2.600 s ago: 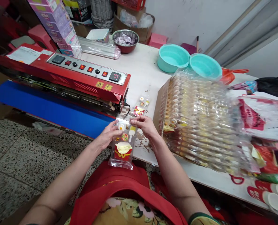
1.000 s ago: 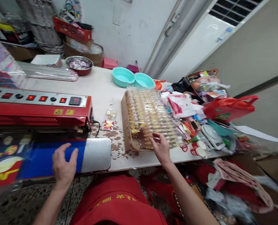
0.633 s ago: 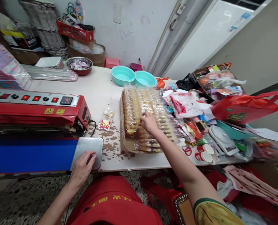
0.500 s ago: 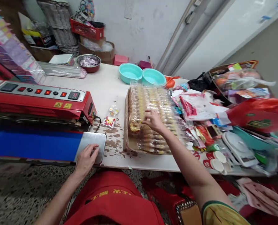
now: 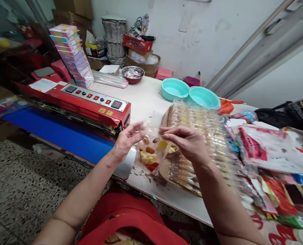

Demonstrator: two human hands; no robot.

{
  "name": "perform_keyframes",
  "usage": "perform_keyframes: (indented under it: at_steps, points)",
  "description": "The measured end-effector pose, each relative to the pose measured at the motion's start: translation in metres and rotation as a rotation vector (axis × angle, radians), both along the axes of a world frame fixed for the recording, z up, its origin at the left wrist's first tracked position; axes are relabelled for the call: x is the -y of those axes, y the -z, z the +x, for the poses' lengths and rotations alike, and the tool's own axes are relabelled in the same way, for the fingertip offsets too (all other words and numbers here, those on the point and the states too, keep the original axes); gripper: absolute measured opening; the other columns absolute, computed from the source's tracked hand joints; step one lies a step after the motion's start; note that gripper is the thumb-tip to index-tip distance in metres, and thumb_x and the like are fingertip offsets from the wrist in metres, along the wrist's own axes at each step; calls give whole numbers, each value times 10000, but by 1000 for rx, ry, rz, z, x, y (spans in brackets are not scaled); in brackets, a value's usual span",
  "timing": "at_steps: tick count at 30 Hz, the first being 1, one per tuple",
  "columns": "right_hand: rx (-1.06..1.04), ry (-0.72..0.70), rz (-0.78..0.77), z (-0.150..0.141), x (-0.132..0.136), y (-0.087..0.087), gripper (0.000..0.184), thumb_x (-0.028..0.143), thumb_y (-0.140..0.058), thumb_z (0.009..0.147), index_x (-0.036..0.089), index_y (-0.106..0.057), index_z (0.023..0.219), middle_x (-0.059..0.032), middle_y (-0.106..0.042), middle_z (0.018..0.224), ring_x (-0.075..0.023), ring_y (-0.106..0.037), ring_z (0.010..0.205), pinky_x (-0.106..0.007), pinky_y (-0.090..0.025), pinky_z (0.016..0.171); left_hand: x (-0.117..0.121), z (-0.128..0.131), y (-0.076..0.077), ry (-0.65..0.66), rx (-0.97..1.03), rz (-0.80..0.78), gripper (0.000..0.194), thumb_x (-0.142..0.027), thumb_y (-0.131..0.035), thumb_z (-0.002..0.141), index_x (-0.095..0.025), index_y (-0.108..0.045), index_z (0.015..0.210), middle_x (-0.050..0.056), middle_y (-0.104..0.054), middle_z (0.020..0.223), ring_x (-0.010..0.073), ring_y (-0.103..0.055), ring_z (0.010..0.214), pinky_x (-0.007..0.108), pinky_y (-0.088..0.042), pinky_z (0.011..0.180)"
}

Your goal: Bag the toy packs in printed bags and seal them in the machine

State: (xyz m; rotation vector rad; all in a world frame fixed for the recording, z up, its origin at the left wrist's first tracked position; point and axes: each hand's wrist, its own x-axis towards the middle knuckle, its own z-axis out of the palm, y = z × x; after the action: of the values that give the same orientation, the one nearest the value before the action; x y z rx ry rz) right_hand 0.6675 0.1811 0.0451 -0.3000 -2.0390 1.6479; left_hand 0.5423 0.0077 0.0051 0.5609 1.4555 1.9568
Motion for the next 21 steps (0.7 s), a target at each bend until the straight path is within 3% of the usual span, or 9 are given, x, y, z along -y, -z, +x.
perform_keyframes:
  at_steps: [3,7,11,15,18,21]
  points:
    - [78,-39,-201,-31,24,34,221,399,-827,654,202,-740,700,-63,-755,839,-242,-713,849,-402,-581,802,11,-20,7,-19,214,-59,391,-335,-800,650,-146,-666,965,64,-716,859,179,-685,754,255,-511,654]
    - [195,-37,-326,-61,49,82,250,405,-840,613,194,-746,708,-62,-755,838,-235,-704,831,-399,-572,806,38,-37,42,-127,402,-168,319,-297,-828,571,-159,-653,799,31,-716,794,129,-642,616,218,-469,547]
    - [284,-2,-419,-83,67,119,260,389,-855,576,189,-738,693,-57,-751,809,-220,-699,765,-370,-573,752,48,-47,76,-350,426,-222,331,-339,-838,526,-142,-673,734,57,-728,825,150,-644,663,240,-487,563]
    - [307,100,-504,-101,82,147,312,382,-874,533,179,-710,704,-53,-744,769,-205,-690,700,-342,-568,686,43,-63,105,-528,379,-246,325,-365,-816,538,-130,-659,697,18,-671,620,118,-577,515,225,-448,497]
    - [287,154,-580,-113,90,163,414,377,-880,512,180,-663,804,-32,-731,711,-189,-683,649,-320,-557,645,45,-79,120,-518,403,-335,324,-379,-791,587,-125,-622,694,21,-646,561,107,-543,440,209,-407,435]
    - [270,208,-638,-126,93,175,473,380,-871,509,187,-597,844,-17,-720,686,-182,-678,622,-300,-539,608,56,-93,123,-412,485,-396,362,-358,-807,596,-122,-616,793,55,-689,662,124,-598,492,202,-430,434]
